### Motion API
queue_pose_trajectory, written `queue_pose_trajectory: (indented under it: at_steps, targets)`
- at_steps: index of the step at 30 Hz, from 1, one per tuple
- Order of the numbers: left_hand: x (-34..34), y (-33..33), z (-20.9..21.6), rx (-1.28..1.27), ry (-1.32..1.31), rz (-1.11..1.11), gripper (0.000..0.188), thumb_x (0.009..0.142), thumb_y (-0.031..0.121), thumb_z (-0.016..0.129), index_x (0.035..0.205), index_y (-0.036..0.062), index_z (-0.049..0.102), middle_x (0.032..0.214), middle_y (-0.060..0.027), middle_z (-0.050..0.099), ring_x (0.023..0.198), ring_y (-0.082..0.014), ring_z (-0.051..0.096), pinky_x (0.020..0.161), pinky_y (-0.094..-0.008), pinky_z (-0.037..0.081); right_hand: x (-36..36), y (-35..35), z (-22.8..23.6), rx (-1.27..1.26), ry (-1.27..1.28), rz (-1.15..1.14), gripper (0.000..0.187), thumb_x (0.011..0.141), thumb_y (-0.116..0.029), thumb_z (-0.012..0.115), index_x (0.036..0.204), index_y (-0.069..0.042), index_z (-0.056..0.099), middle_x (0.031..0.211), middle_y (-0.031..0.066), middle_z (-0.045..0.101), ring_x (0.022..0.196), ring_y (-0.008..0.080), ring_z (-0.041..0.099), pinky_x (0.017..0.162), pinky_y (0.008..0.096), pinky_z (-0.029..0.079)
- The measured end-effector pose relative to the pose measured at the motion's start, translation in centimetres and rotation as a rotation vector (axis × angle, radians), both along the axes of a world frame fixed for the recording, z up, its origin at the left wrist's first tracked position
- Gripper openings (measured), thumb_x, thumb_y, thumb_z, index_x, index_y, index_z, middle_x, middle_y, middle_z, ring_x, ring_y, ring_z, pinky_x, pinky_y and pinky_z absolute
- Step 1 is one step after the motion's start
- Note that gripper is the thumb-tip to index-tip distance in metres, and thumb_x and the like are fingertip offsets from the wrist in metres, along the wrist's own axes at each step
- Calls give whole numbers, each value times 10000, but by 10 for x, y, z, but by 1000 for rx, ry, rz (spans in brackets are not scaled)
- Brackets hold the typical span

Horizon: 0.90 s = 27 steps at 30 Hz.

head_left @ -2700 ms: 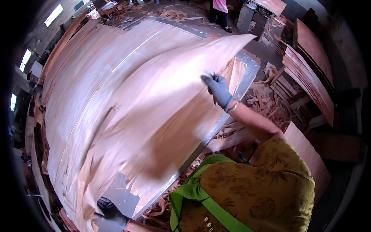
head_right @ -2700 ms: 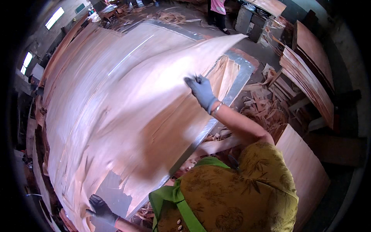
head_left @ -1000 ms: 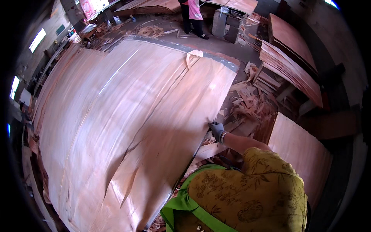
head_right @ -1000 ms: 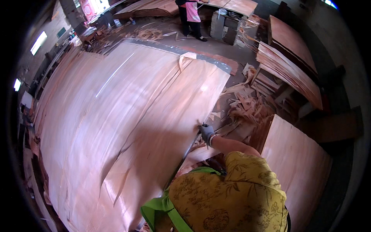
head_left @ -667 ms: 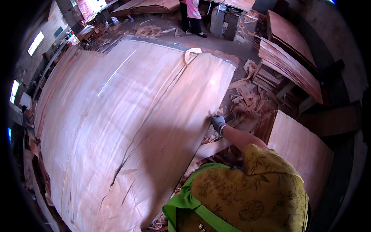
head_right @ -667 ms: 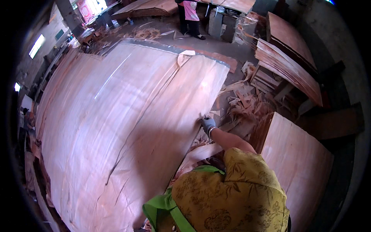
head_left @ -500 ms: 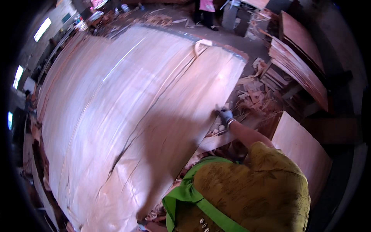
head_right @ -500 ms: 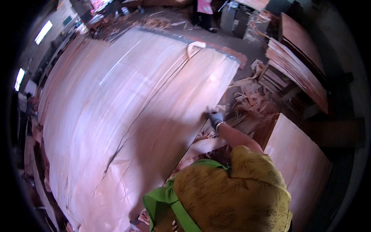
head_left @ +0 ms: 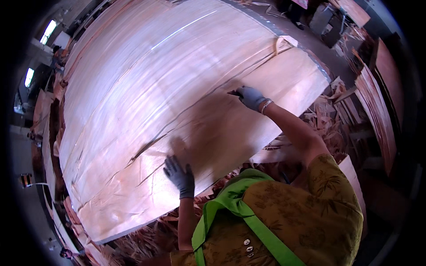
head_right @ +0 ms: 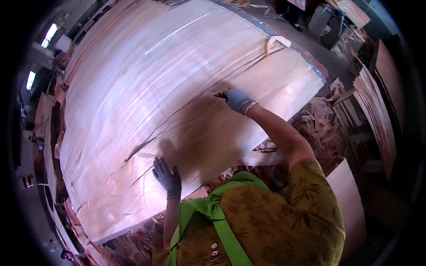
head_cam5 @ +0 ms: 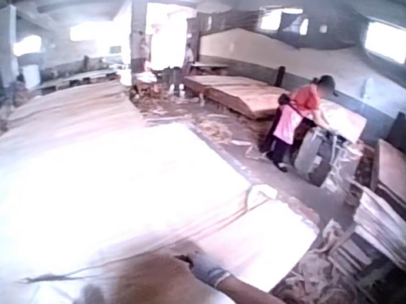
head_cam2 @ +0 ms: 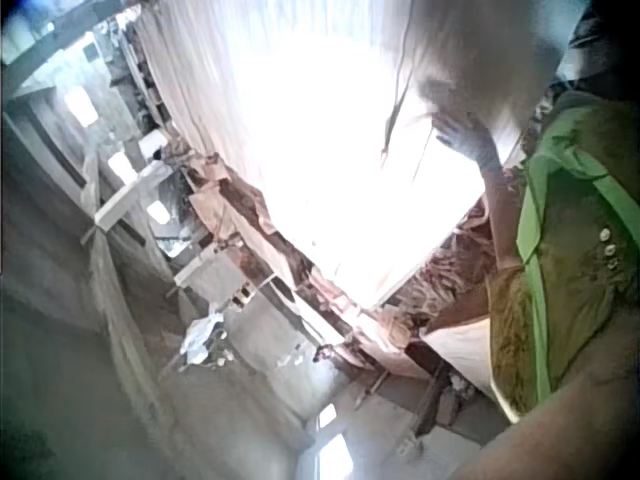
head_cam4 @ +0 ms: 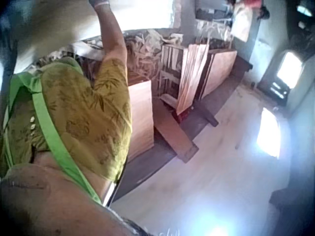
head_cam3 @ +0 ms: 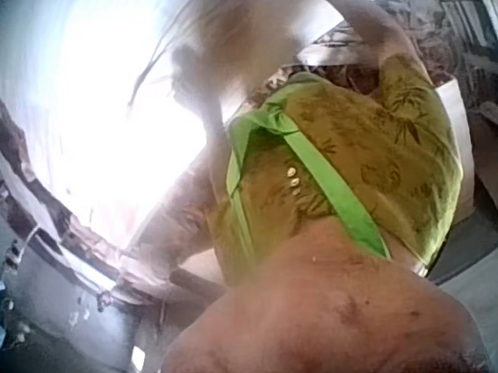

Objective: The person trims and sorts wood veneer sheets at a workstation, using a hand blade to cut strips and a measuring tape to check dimensions.

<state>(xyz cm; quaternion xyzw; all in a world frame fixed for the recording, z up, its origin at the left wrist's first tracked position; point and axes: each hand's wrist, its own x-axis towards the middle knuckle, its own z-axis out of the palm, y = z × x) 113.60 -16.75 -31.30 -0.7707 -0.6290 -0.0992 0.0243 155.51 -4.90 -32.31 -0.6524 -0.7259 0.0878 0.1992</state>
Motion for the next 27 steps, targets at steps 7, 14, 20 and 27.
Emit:
queue_pose_trajectory:
  at_steps: [7,14,20,27]
  targets:
    - [60,29,-9,-75,-54,-59,694,823,314,561,1399,35,293,1461,-200,261,1353,-359,234,1087,-548,131,-22,65,12,-275,-379,174,200,852,-303,551,925,-160,669,854,101,666,781,314,643,653,450,493]
    - [106,76,-11,-22,-78,-177,691,820,332,581,1384,32,320,1456,-179,287,1358,-339,242,1090,-538,137,-9,99,12,-371,-384,240,289,881,-438,493,977,-237,677,899,113,669,826,316,646,697,446,504]
    - [148,120,-17,-48,-27,-194,686,824,351,577,1379,30,334,1464,-163,279,1368,-340,216,1091,-533,140,-6,115,-11,-266,-505,235,265,886,-394,490,972,-228,678,896,121,672,819,314,651,694,451,501]
    - [153,130,-25,-41,-19,-202,736,831,357,556,1417,33,251,1486,-142,243,1373,-297,220,1098,-510,142,-1,105,3,-324,-346,220,215,849,-281,528,929,-158,685,901,97,677,839,293,654,691,434,504]
